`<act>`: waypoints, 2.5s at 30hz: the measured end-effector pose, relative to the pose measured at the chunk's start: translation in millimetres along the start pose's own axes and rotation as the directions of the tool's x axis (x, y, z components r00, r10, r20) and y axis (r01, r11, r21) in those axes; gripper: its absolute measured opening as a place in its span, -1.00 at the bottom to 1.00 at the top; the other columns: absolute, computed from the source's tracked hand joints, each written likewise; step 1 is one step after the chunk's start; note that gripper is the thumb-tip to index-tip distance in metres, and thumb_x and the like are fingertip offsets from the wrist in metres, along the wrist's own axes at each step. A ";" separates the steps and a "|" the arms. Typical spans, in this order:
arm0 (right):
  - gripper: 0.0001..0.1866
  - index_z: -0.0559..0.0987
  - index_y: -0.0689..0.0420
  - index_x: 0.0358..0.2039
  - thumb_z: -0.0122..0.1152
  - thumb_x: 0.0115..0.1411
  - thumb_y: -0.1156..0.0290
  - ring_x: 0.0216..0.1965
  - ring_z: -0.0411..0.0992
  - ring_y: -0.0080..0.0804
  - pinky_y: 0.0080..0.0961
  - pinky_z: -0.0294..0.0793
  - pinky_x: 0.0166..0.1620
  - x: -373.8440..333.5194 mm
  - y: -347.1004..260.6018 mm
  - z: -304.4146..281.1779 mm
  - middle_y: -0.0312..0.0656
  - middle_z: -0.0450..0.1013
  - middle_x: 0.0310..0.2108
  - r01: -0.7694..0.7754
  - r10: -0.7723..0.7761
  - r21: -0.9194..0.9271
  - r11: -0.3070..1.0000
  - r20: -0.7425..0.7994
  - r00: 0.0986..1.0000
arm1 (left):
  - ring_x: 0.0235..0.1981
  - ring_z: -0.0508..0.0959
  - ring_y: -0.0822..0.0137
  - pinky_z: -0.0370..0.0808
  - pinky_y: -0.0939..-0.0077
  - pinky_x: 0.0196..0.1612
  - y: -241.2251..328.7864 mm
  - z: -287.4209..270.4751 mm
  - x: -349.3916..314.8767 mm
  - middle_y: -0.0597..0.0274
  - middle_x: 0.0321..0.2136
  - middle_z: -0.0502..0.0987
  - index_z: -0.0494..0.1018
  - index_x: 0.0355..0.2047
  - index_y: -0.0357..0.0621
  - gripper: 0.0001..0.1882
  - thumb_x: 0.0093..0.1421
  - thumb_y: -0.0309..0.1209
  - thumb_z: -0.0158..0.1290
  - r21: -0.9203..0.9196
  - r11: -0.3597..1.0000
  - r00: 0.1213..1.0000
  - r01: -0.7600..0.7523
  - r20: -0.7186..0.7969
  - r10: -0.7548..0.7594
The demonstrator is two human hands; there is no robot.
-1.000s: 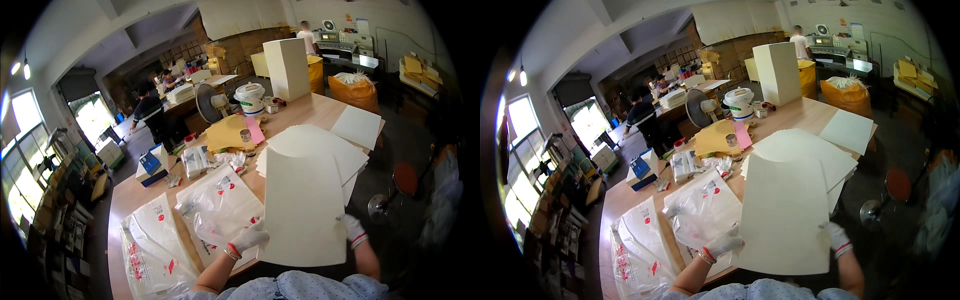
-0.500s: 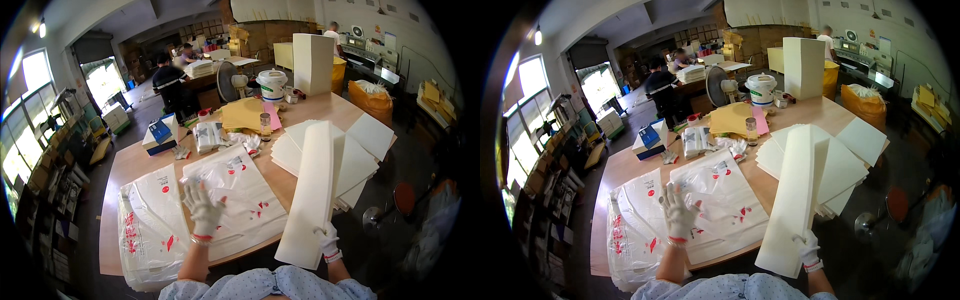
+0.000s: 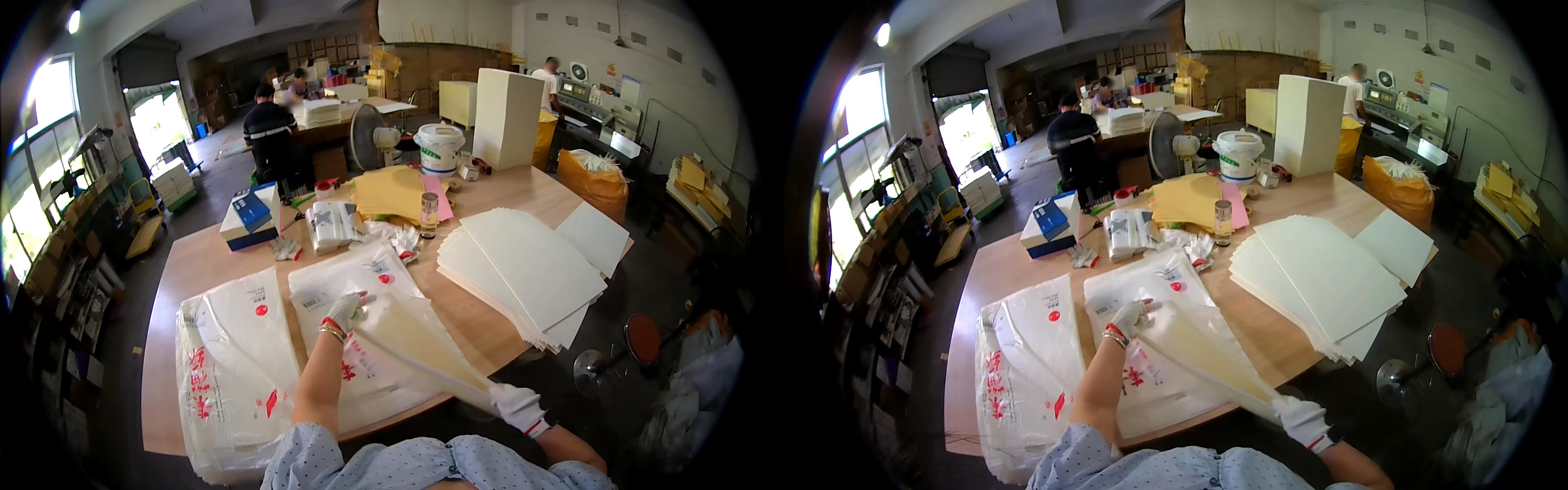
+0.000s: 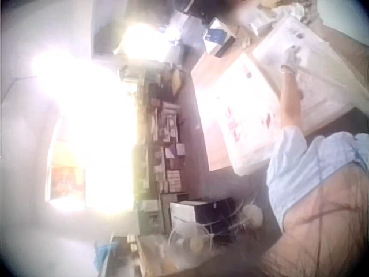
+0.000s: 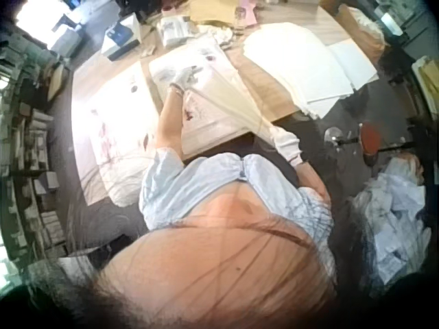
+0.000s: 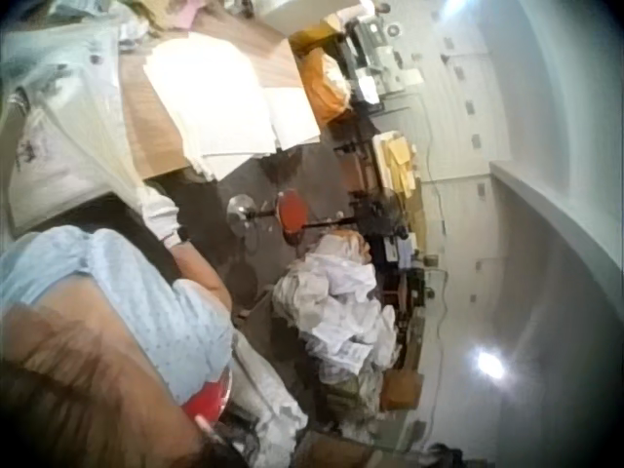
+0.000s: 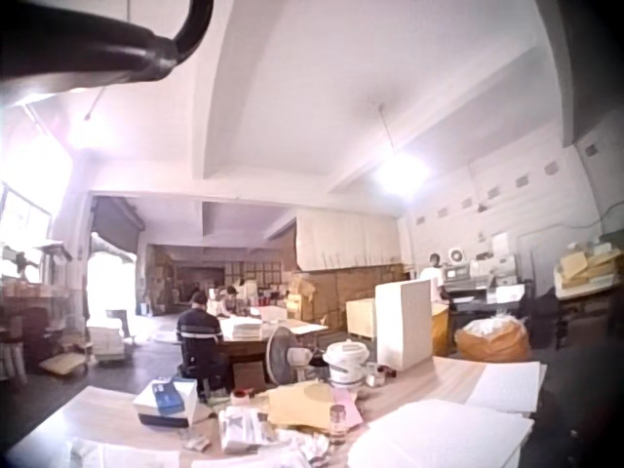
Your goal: The person repeatedly picks up white rectangular sheets from a stack on a table and places them into clear plastic bags with red text. The person wears white gloves and handles the items one by one in a repetitive sequence.
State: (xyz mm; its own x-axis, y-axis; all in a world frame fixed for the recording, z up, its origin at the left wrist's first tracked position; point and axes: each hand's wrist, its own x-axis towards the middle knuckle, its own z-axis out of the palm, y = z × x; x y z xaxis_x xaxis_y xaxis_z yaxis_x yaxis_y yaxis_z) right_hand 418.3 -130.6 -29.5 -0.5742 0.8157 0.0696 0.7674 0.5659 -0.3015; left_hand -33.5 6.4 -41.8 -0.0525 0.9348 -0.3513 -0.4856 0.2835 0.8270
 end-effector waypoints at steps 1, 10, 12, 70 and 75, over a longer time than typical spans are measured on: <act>-0.89 0.46 0.03 -0.41 -0.05 0.09 0.36 -0.48 0.47 -0.13 -0.24 0.44 -0.47 6.5 0.5 3.2 -0.10 0.44 -0.50 0.031 -0.009 -0.197 0.980 0.115 0.993 | -0.72 0.29 0.60 0.36 0.70 -0.59 1.4 1.1 12.9 0.31 -0.46 0.49 0.32 0.00 -0.26 -0.59 0.12 -0.46 0.05 0.092 0.994 0.998 0.050 -0.050 -0.046; -0.49 0.42 0.14 -0.10 0.08 0.05 0.03 -0.15 0.41 -0.17 -0.22 0.37 -0.13 134.7 4.3 7.6 -0.01 0.42 -0.17 -0.057 0.039 0.065 0.996 0.243 0.969 | -0.49 0.46 0.29 0.42 0.37 -0.41 -78.0 188.0 -95.9 0.10 -0.57 0.38 0.29 0.00 -0.16 -0.51 0.02 -0.43 0.09 0.734 0.263 0.759 -0.626 0.497 0.421; -0.35 0.38 0.17 -0.03 0.13 0.03 -0.08 -0.02 0.36 -0.24 -0.28 0.34 -0.04 164.1 -3.7 -0.5 -0.02 0.38 -0.08 -0.190 0.143 0.265 0.945 0.187 0.972 | -0.52 0.47 0.24 0.42 0.34 -0.45 -79.8 147.4 -76.8 0.15 -0.60 0.38 0.30 -0.03 -0.14 -0.52 0.00 -0.44 0.10 0.741 0.387 0.815 -0.549 0.372 0.443; -0.69 0.47 0.21 -0.31 -0.07 0.26 0.19 -0.50 0.47 -0.49 -0.56 0.48 -0.42 101.4 -232.5 166.6 -0.23 0.47 -0.49 -0.525 -0.686 0.836 0.160 0.477 0.550 | -0.21 0.40 0.34 0.37 0.46 -0.11 -74.8 -159.8 -436.9 0.16 -0.20 0.42 0.35 -0.23 -0.23 -0.71 0.27 -0.25 -0.19 0.442 0.388 -0.017 -0.808 -0.677 0.736; -0.65 0.46 0.22 -0.32 0.00 0.24 0.13 -0.45 0.47 -0.52 -0.58 0.45 -0.39 114.5 -248.3 187.8 -0.25 0.47 -0.49 -0.312 -0.600 0.852 0.421 0.519 0.609 | -0.09 0.41 0.21 0.34 0.51 -0.02 -165.9 -327.1 -473.1 0.01 -0.07 0.41 0.39 -0.31 -0.37 -0.74 0.22 -0.41 -0.23 0.637 0.718 -0.128 -0.282 -0.766 0.629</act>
State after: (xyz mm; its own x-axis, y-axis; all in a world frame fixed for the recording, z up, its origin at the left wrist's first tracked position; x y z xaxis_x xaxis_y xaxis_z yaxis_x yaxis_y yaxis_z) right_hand 108.3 -200.3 -125.3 -0.9581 0.0949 -0.2703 0.2587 -0.1186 -0.9587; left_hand -213.5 -552.9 -156.4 -0.9677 -0.1056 0.2290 0.2218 0.0759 0.9721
